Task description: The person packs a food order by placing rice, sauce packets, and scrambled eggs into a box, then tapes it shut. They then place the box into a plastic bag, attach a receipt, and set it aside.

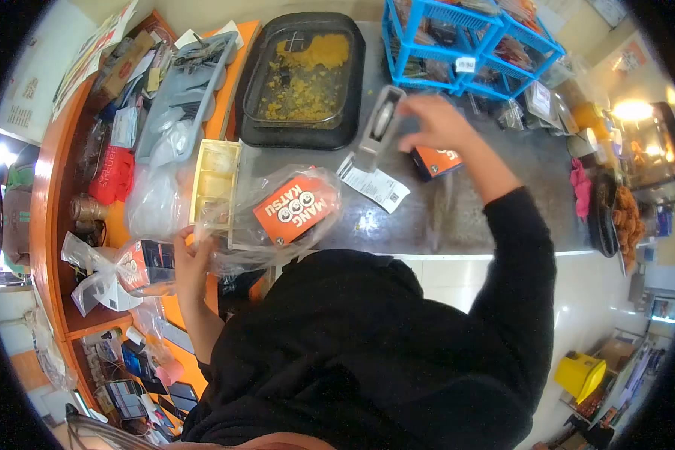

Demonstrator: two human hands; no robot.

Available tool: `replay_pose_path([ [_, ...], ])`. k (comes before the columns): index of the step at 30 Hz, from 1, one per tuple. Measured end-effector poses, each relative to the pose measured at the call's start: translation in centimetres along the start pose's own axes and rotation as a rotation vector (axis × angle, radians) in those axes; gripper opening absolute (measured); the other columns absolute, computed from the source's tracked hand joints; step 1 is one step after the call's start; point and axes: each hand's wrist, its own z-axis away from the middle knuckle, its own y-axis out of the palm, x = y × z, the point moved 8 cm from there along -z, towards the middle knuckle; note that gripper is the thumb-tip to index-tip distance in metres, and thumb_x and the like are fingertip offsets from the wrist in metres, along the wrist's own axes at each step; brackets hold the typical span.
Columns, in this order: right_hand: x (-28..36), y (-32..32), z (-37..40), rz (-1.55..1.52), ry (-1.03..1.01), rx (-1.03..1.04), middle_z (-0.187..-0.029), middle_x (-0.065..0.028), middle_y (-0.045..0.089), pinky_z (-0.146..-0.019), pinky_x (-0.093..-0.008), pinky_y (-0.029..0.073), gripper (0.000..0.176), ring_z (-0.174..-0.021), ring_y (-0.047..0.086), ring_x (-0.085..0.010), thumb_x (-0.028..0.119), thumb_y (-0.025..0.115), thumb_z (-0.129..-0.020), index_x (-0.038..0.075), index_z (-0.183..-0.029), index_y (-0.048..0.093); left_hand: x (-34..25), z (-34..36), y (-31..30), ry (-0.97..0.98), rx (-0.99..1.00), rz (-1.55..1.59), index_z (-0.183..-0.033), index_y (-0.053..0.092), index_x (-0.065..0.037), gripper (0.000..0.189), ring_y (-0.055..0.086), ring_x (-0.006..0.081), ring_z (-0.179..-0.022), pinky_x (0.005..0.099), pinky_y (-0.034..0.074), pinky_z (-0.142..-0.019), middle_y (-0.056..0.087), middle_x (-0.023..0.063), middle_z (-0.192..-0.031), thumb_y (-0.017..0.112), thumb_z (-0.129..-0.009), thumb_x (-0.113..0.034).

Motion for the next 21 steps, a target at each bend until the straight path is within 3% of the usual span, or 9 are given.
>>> replay_pose_path([
  [1, -5.0, 1.6, 2.3, 0.132, 0.120, 0.164, -0.114, -0.0081, 0.060, -0.095, -0.0443, 0.037, 0.074, -0.110, 0.054, -0.0312, 0.036, 0.083, -0.060, 0.013, -0.123, 0.052, -0.3, 0.3, 0.4, 0.016, 0.036, 0.016, -0.128, 0.036, -0.004, 0.051, 0.046, 0.0069, -0.057, 0.0211, 0.036, -0.050, 0.057, 0.0024, -0.075, 0.061, -0.083, -0.004],
  [3, -8.0, 4.3, 6.5, 0.475, 0.128, 0.356, -0.125, -0.0091, 0.052, -0.100, -0.0477, 0.033, 0.104, -0.117, 0.048, -0.0331, 0.038, 0.087, -0.051, 0.016, -0.137, 0.033, -1.7, 1.0, 1.6, 0.006, 0.053, 0.151, -0.128, 0.038, -0.003, 0.049, 0.045, 0.0052, -0.055, 0.0204, 0.037, -0.048, 0.057, 0.0008, -0.073, 0.061, -0.085, -0.006],
  [7, -7.7, 5.4, 9.1, 0.658, 0.408, 0.657, -0.136, -0.0126, 0.042, -0.104, -0.0537, 0.027, 0.140, -0.126, 0.038, -0.0358, 0.039, 0.091, -0.040, 0.022, -0.149, 0.004, -3.0, 1.6, 3.1, -0.043, 0.057, 0.435, -0.129, 0.038, -0.003, 0.048, 0.048, 0.0047, -0.057, 0.0213, 0.045, -0.054, 0.058, -0.0008, -0.073, 0.062, -0.088, -0.007],
  [12, -6.0, 6.4, 13.0, 0.414, 0.415, 0.550, -0.128, -0.0148, 0.045, -0.099, -0.0492, 0.034, 0.133, -0.122, 0.041, -0.0349, 0.031, 0.090, -0.040, 0.019, -0.148, 0.014, -3.9, 2.3, 3.5, 0.045, 0.011, 0.676, -0.129, 0.040, -0.005, 0.045, 0.055, 0.0064, -0.071, 0.0258, 0.052, -0.069, 0.058, -0.0005, -0.078, 0.060, -0.089, -0.005],
  [16, -3.9, 5.5, 13.6, 0.171, 0.515, 0.408, -0.122, -0.0148, 0.048, -0.097, -0.0449, 0.037, 0.123, -0.115, 0.045, -0.0369, 0.019, 0.086, -0.038, 0.016, -0.144, 0.024, -3.1, 2.4, 4.6, 0.040, 0.021, 0.701, -0.128, 0.043, -0.008, 0.041, 0.055, 0.0069, -0.073, 0.0266, 0.053, -0.070, 0.057, -0.0018, -0.086, 0.057, -0.090, -0.003],
  [19, 0.5, 2.7, 10.7, -0.180, 0.414, 0.234, -0.123, -0.0163, 0.047, -0.098, -0.0454, 0.037, 0.118, -0.116, 0.044, -0.0384, 0.015, 0.083, -0.041, 0.015, -0.144, 0.026, -3.1, 2.5, 4.7, 0.113, 0.112, 0.662, -0.127, 0.043, -0.007, 0.038, 0.058, 0.0093, -0.086, 0.0285, 0.052, -0.079, 0.057, -0.0012, -0.092, 0.056, -0.092, -0.008],
  [21, 5.9, 0.2, 6.9, -0.327, 0.212, 0.121, -0.129, -0.0166, 0.044, -0.102, -0.0445, 0.034, 0.116, -0.120, 0.042, -0.0389, 0.016, 0.082, -0.041, 0.013, -0.143, 0.027, -1.9, 2.4, 4.7, 0.121, 0.133, 0.669, -0.125, 0.044, -0.007, 0.035, 0.058, 0.0105, -0.087, 0.0293, 0.051, -0.079, 0.057, -0.0006, -0.093, 0.054, -0.092, -0.008],
])
